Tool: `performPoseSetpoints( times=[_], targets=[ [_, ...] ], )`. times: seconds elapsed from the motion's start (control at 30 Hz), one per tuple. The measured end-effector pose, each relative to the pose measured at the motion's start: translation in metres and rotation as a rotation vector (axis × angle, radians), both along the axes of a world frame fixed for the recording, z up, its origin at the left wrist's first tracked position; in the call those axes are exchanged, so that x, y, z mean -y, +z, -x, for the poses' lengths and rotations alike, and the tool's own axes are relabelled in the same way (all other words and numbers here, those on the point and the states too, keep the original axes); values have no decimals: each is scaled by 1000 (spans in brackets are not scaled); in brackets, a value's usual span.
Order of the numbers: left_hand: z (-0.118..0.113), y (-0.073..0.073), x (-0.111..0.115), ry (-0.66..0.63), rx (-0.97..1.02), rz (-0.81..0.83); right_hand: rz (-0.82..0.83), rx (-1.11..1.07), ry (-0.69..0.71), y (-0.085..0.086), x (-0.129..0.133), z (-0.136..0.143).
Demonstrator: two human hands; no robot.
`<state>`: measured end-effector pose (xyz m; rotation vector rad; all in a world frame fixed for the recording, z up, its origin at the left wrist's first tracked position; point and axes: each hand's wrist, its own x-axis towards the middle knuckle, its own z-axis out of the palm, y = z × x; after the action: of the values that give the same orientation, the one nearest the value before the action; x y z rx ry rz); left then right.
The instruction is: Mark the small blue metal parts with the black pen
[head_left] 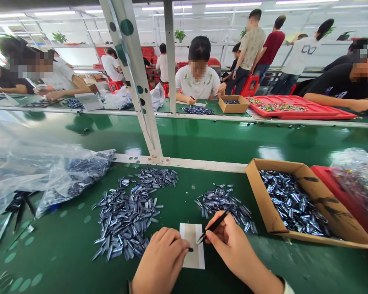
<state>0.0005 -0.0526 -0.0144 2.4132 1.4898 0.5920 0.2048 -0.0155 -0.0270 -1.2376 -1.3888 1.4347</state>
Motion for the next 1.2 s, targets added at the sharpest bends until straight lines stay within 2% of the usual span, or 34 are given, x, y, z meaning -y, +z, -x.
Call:
performPoseSetpoints(
  times=[0.17, 0.37, 0.63, 1.2],
  targets=[
    [3, -3, 2, 48, 137, -12, 25, -8, -27, 1, -2, 2],
    [4, -4, 2, 51, 184, 45, 30, -3, -50, 2, -3, 4],
    [2, -6, 0, 12, 120, 35, 46, -3, -28, 2, -3, 4],
    [5, -7, 2, 21, 155, 65, 63, -66, -67, -1, -3, 2]
  ],
)
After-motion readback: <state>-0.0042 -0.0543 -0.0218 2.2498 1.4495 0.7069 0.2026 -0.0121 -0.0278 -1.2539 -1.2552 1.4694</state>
